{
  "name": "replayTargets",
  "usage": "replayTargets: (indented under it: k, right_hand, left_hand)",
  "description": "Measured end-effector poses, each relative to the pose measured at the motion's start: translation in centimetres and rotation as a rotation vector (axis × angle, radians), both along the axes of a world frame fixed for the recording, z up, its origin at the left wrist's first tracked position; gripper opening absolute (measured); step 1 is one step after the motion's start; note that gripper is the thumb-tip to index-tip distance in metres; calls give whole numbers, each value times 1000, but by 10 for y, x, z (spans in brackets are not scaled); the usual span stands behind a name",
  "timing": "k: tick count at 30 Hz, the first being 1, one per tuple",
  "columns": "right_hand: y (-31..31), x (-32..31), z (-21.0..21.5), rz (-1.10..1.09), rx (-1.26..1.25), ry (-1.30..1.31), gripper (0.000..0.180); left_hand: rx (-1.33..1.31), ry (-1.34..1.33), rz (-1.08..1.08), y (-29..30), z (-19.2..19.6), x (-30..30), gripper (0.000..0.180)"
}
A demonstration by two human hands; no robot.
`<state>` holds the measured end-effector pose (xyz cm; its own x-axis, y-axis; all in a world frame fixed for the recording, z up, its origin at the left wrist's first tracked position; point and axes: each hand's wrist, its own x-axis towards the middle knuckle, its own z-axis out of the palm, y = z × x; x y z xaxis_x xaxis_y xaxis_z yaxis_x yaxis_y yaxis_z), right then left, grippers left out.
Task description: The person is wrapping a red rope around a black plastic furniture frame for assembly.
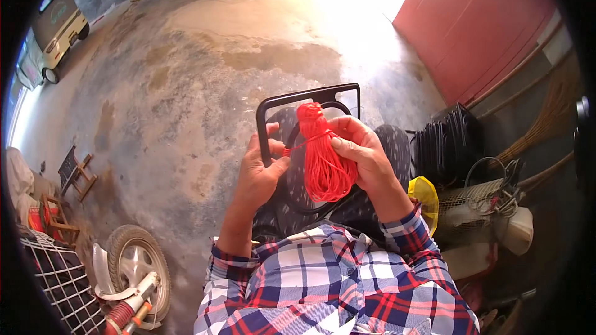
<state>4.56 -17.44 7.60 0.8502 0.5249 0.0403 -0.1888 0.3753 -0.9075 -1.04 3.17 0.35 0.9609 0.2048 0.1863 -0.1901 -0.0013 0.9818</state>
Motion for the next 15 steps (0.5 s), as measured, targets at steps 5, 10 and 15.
replayTargets:
  k: [5,10,15]
  right_hand:
    - [14,20,-1,22,-331,-152,30]
    - [31,31,0,-146,-469,-380,22]
    - [24,31,8,-176,-611,-687,19]
  left_hand:
    - [205,-122,19,3,3,0,16]
    - [217,-224,-18,-15,28,-5,52]
    - [69,-206,-134,-14,22,-2,44]
